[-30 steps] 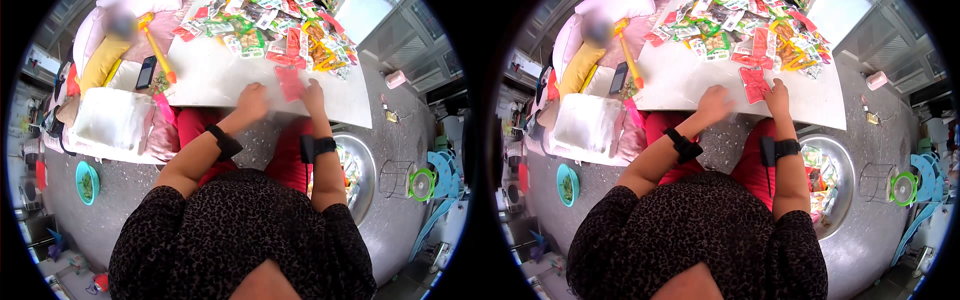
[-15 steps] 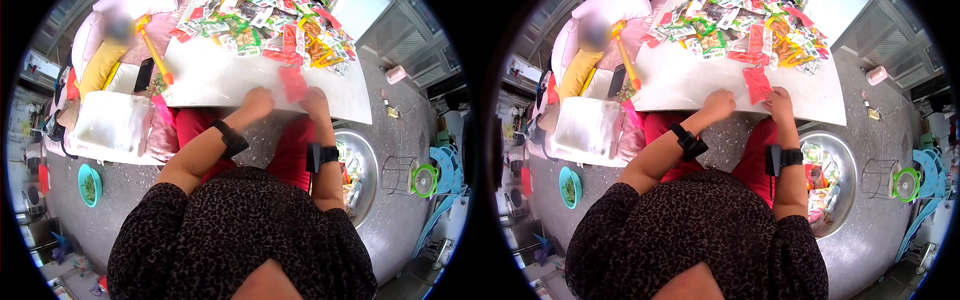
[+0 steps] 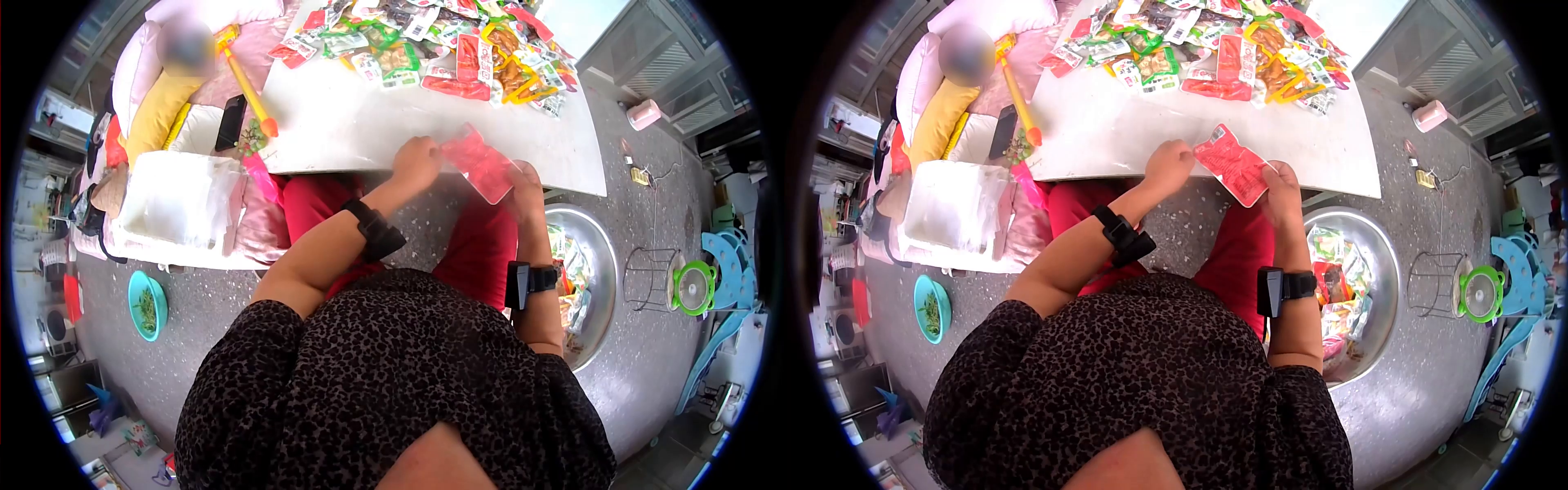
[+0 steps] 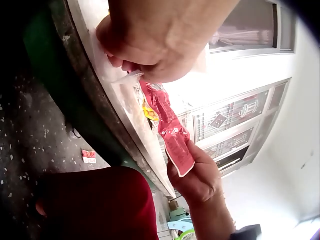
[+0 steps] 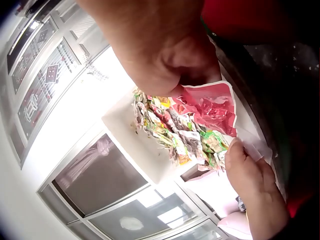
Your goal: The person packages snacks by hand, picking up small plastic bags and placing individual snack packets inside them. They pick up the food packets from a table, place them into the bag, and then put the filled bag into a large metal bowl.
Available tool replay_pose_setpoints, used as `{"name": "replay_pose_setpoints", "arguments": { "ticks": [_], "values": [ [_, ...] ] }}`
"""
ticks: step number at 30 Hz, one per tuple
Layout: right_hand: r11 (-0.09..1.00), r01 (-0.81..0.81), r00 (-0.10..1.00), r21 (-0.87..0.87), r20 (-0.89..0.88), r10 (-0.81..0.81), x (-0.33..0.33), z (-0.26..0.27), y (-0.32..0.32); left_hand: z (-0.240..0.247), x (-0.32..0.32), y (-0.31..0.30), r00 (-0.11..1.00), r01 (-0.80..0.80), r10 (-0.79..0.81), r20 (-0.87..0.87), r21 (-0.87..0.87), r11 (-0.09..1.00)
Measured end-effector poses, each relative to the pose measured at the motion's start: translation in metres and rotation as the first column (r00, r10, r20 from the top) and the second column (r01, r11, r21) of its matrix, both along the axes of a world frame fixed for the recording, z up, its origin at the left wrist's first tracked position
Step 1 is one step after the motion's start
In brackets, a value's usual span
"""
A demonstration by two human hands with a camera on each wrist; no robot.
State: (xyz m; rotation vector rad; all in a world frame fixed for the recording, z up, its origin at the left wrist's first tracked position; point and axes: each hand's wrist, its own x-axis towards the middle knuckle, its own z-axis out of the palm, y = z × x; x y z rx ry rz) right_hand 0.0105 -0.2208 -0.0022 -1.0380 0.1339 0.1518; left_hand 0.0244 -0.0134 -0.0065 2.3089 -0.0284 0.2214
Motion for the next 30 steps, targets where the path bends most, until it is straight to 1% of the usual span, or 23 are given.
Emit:
{"name": "replay_pose_setpoints", "arguments": {
  "ticks": [2, 5, 8, 11, 14, 17, 20, 21, 22, 23, 24, 27, 29, 30],
  "values": [
    [0.999, -0.004, 0.999, -0.036, -0.035, 0.003, 0.0, 0.005, 0.001, -0.004, -0.001, 0.0, 0.997, -0.045, 0.049, 0.055, -0.074, 0.996],
    [0.992, -0.031, 0.999, -0.123, -0.014, 0.03, 0.005, -0.005, -0.006, -0.004, 0.0, 0.002, 0.999, -0.021, 0.014, -0.039, -0.178, 0.984],
    [0.965, -0.007, 0.999, -0.263, 0.036, 0.017, 0.004, -0.002, 0.002, -0.004, -0.005, -0.001, 0.999, 0.012, -0.007, 0.038, -0.141, 0.99],
    [0.969, -0.061, 0.997, -0.241, 0.029, 0.071, 0.005, 0.006, 0.011, -0.005, -0.008, -0.003, 0.987, 0.117, -0.108, 0.119, -0.075, 0.99],
    [0.966, -0.159, 0.987, -0.205, -0.048, 0.152, 0.027, -0.008, 0.011, -0.001, -0.012, -0.007, 0.957, 0.157, -0.157, 0.244, 0.02, 0.987],
    [0.968, -0.173, 0.984, -0.181, 0.019, 0.179, 0.044, -0.016, 0.031, -0.007, -0.01, -0.01, 0.918, 0.199, -0.199, 0.343, 0.035, 0.979],
    [0.953, -0.17, 0.984, -0.25, 0.003, 0.176, 0.053, -0.003, 0.052, -0.004, -0.01, -0.012, 0.897, 0.159, -0.166, 0.409, 0.05, 0.986],
    [0.918, -0.182, 0.981, -0.352, -0.003, 0.194, 0.054, 0.003, 0.058, -0.003, -0.01, -0.011, 0.911, 0.149, -0.157, 0.382, 0.05, 0.988],
    [0.828, -0.164, 0.981, -0.536, 0.002, 0.196, 0.053, 0.011, 0.061, -0.002, -0.009, -0.009, 0.923, 0.137, -0.146, 0.355, 0.052, 0.989],
    [0.702, -0.137, 0.98, -0.699, 0.007, 0.198, 0.048, 0.019, 0.062, -0.001, -0.009, -0.008, 0.935, 0.124, -0.135, 0.328, 0.052, 0.991],
    [0.547, -0.101, 0.98, -0.831, 0.012, 0.2, 0.044, 0.028, 0.065, -0.001, -0.009, -0.006, 0.934, 0.127, -0.137, 0.331, 0.053, 0.991],
    [0.683, -0.323, 0.947, -0.655, -0.229, 0.227, 0.054, 0.018, 0.048, 0.001, -0.011, -0.004, 0.92, 0.141, -0.155, 0.36, 0.065, 0.988],
    [0.836, -0.314, 0.949, -0.45, -0.165, 0.267, 0.06, 0.007, 0.05, 0.003, -0.012, -0.005, 0.894, 0.153, -0.176, 0.412, 0.089, 0.984],
    [0.891, -0.308, 0.951, -0.333, -0.131, 0.28, 0.063, 0.002, 0.052, 0.005, -0.012, -0.006, 0.902, 0.156, -0.176, 0.395, 0.082, 0.984]
  ]
}}
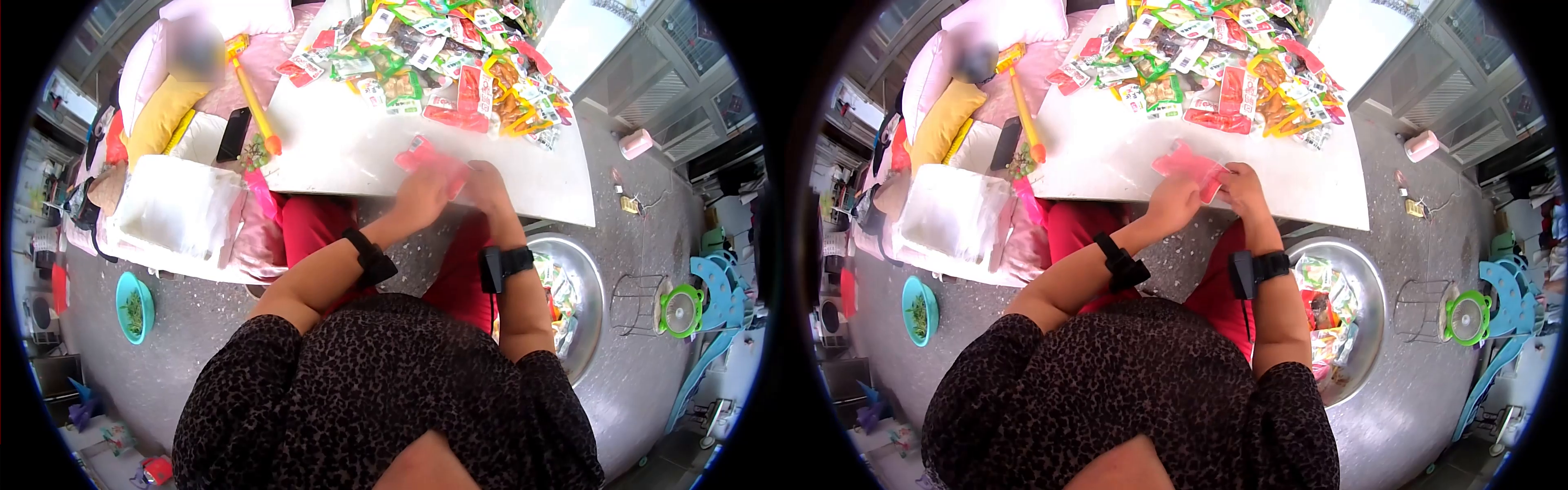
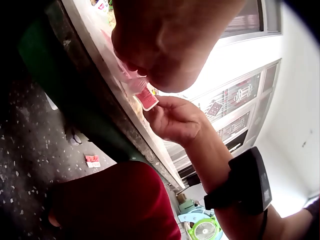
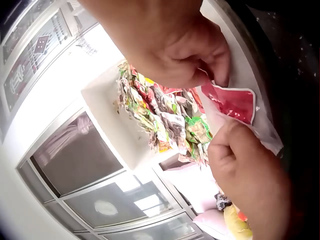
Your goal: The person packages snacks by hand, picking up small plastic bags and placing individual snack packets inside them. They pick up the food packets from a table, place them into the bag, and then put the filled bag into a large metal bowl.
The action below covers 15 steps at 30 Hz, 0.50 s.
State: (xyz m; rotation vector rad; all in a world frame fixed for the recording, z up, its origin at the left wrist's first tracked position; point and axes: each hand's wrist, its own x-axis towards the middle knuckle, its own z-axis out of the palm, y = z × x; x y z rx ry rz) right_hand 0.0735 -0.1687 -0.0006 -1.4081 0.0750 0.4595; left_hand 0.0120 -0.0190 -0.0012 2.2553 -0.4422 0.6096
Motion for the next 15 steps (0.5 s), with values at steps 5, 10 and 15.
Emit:
{"name": "replay_pose_setpoints", "arguments": {
  "ticks": [5, 10, 15],
  "values": [
    [0.993, -0.073, 0.964, -0.095, 0.25, 0.095, 0.006, -0.012, 0.015, 0.002, 0.004, 0.005, 0.999, -0.006, 0.005, -0.032, -0.048, 0.999],
    [0.969, -0.019, 0.996, -0.244, 0.082, 0.041, 0.022, 0.01, 0.004, -0.002, 0.008, 0.009, 0.999, 0.004, -0.001, 0.049, -0.068, 0.998],
    [0.992, -0.102, 0.982, -0.081, 0.154, 0.113, 0.011, 0.015, 0.027, -0.013, 0.013, 0.01, 0.995, -0.01, 0.016, 0.099, -0.065, 0.998]
  ]
}}
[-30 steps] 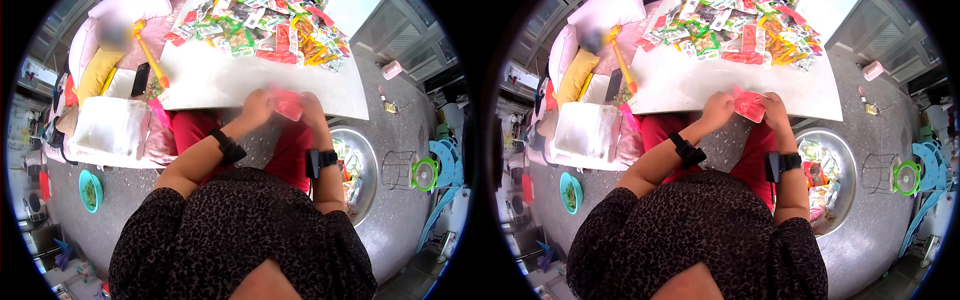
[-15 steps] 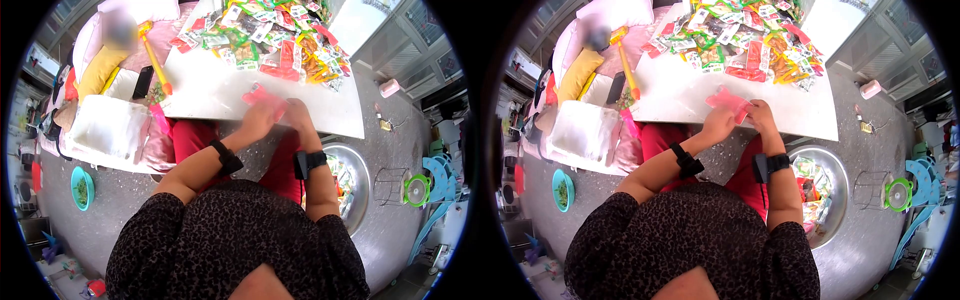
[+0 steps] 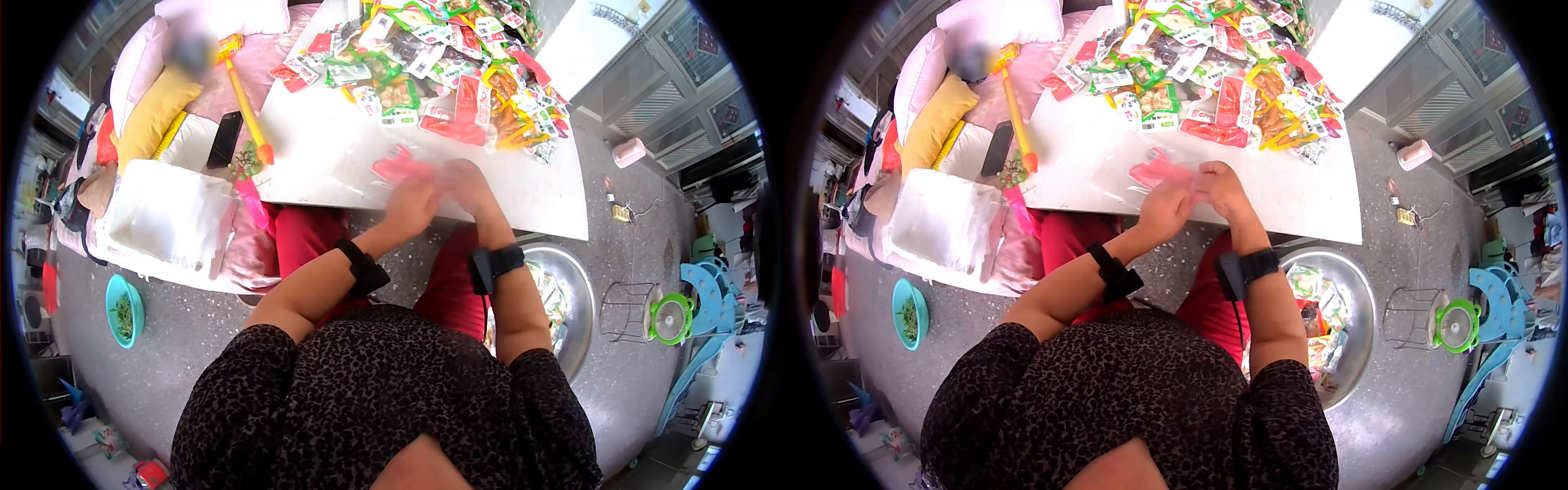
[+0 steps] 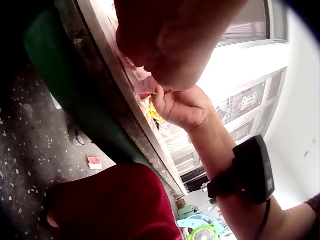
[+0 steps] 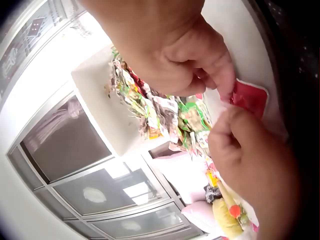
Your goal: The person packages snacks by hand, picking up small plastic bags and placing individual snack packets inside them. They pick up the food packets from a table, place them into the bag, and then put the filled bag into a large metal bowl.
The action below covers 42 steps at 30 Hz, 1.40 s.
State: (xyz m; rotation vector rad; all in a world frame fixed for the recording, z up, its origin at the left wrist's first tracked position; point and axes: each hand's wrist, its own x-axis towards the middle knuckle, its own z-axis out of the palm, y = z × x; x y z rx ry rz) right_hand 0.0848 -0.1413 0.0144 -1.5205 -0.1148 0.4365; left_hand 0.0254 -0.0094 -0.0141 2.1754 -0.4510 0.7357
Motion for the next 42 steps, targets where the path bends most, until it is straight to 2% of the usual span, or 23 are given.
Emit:
{"name": "replay_pose_setpoints", "arguments": {
  "ticks": [3, 4, 6, 7, 8, 11, 12, 15, 18, 21, 22, 24, 26, 29, 32, 35, 38, 41, 42],
  "values": [
    [0.993, 0.112, 0.994, 0.03, -0.01, -0.111, 0.001, 0.006, 0.003, -0.004, 0.004, 0.002, 0.999, -0.003, 0.002, 0.034, 0.001, 1.0],
    [0.98, 0.153, 0.987, -0.124, 0.066, -0.146, 0.008, 0.005, 0.0, 0.001, 0.002, 0.003, 0.999, 0.004, -0.004, 0.035, 0.002, 1.0],
    [0.876, 0.259, 0.957, -0.407, 0.228, -0.177, 0.041, -0.002, -0.015, 0.003, 0.0, 0.005, 1.0, 0.008, -0.009, 0.023, 0.025, 1.0],
    [0.774, 0.449, 0.807, -0.446, 0.574, -0.138, 0.064, -0.025, -0.025, 0.002, 0.0, 0.006, 1.0, 0.004, -0.005, 0.01, 0.046, 0.999],
    [0.629, 0.553, 0.737, -0.546, 0.672, -0.065, 0.07, -0.011, -0.027, 0.001, 0.0, 0.006, 1.0, 0.0, 0.0, -0.003, 0.065, 0.998],
    [0.585, 0.701, 0.49, -0.407, 0.871, 0.019, 0.097, -0.016, -0.03, -0.007, 0.002, 0.006, 0.999, -0.04, 0.043, -0.02, 0.121, 0.992],
    [0.48, 0.657, 0.602, -0.581, 0.788, 0.129, 0.105, -0.018, -0.03, -0.006, 0.002, 0.006, 0.999, -0.041, 0.043, -0.016, 0.117, 0.992],
    [0.219, 0.675, 0.658, -0.704, 0.71, 0.251, 0.118, -0.028, -0.025, -0.003, 0.002, 0.005, 0.999, -0.039, 0.038, 0.004, 0.089, 0.995],
    [0.185, 0.744, 0.57, -0.642, 0.755, 0.324, 0.123, -0.036, -0.028, 0.0, -0.001, 0.005, 0.999, -0.038, 0.037, 0.01, 0.046, 0.998],
    [0.295, 0.709, 0.54, -0.64, 0.763, 0.357, 0.126, -0.033, -0.036, 0.006, -0.003, 0.004, 0.999, -0.046, 0.046, 0.001, 0.044, 0.998],
    [0.331, 0.724, 0.525, -0.605, 0.795, 0.304, 0.106, -0.007, -0.028, 0.006, -0.004, 0.004, 0.998, -0.056, 0.055, 0.019, 0.048, 0.997],
    [0.55, 0.675, 0.485, -0.492, 0.858, 0.172, 0.086, 0.008, -0.033, 0.005, -0.005, 0.005, 0.998, -0.061, 0.06, 0.014, 0.061, 0.996],
    [0.715, 0.63, 0.453, -0.304, 0.891, -0.021, 0.067, 0.016, -0.041, 0.006, -0.005, 0.004, 0.998, -0.046, 0.049, -0.032, 0.079, 0.996],
    [0.836, 0.531, 0.717, -0.139, 0.599, -0.356, 0.027, 0.031, -0.058, 0.01, -0.01, 0.0, 0.996, -0.059, 0.059, -0.065, 0.005, 0.998],
    [0.857, 0.489, 0.858, 0.164, 0.088, -0.507, -0.018, 0.038, -0.072, 0.019, -0.015, 0.004, 0.949, 0.036, -0.017, -0.315, 0.054, 0.998],
    [0.811, 0.532, 0.846, 0.241, -0.117, -0.52, -0.052, 0.025, -0.085, 0.026, -0.018, 0.002, 0.936, 0.014, -0.003, -0.353, 0.028, 1.0],
    [0.816, 0.502, 0.863, 0.288, -0.227, -0.451, -0.082, 0.016, -0.09, 0.008, -0.014, 0.002, 0.956, -0.024, 0.036, -0.292, 0.045, 0.999],
    [0.833, 0.464, 0.878, 0.3, -0.279, -0.389, -0.097, 0.005, -0.088, 0.001, -0.011, -0.002, 0.965, -0.062, 0.043, -0.26, -0.064, 0.996],
    [0.86, 0.407, 0.904, 0.306, -0.266, -0.334, -0.099, 0.0, -0.088, 0.001, -0.011, -0.003, 0.963, -0.063, 0.041, -0.268, -0.071, 0.996]
  ]
}}
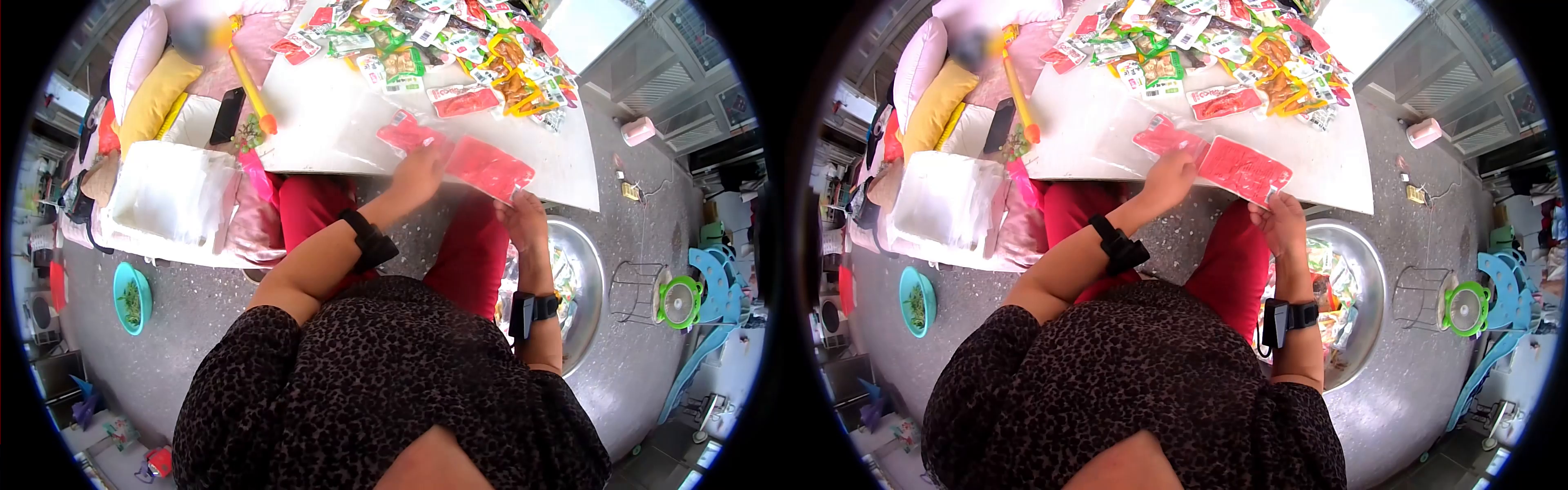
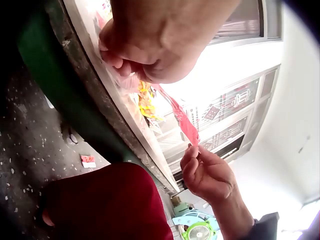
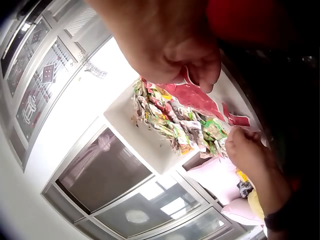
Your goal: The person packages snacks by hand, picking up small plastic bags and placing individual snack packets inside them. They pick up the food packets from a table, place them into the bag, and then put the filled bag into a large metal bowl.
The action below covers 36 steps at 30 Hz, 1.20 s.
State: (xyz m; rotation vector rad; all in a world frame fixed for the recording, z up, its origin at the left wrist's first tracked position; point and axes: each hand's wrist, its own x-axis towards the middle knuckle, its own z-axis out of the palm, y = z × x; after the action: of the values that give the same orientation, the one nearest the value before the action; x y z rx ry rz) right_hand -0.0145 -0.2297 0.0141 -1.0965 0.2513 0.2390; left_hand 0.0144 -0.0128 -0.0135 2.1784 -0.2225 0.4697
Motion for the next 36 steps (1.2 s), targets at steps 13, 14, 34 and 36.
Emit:
{"name": "replay_pose_setpoints", "arguments": {
  "ticks": [13, 14, 34, 36],
  "values": [
    [0.97, -0.243, 0.964, 0.01, -0.106, 0.242, 0.017, -0.016, 0.055, 0.029, -0.012, -0.016, 0.994, 0.026, -0.047, 0.096, 0.204, 0.979],
    [0.953, -0.301, 0.949, -0.031, -0.109, 0.296, 0.021, -0.017, 0.063, 0.03, -0.013, -0.015, 0.993, 0.041, -0.065, 0.1, 0.224, 0.974],
    [0.308, 0.177, 0.856, -0.935, 0.301, 0.42, 0.133, -0.006, 0.044, 0.013, -0.017, 0.007, 0.951, -0.048, -0.082, 0.297, 0.405, 0.913],
    [0.076, 0.616, 0.654, -0.784, 0.563, 0.505, 0.157, -0.016, 0.044, 0.013, -0.015, 0.006, 0.96, -0.052, -0.069, 0.271, 0.413, 0.909]
  ]
}}
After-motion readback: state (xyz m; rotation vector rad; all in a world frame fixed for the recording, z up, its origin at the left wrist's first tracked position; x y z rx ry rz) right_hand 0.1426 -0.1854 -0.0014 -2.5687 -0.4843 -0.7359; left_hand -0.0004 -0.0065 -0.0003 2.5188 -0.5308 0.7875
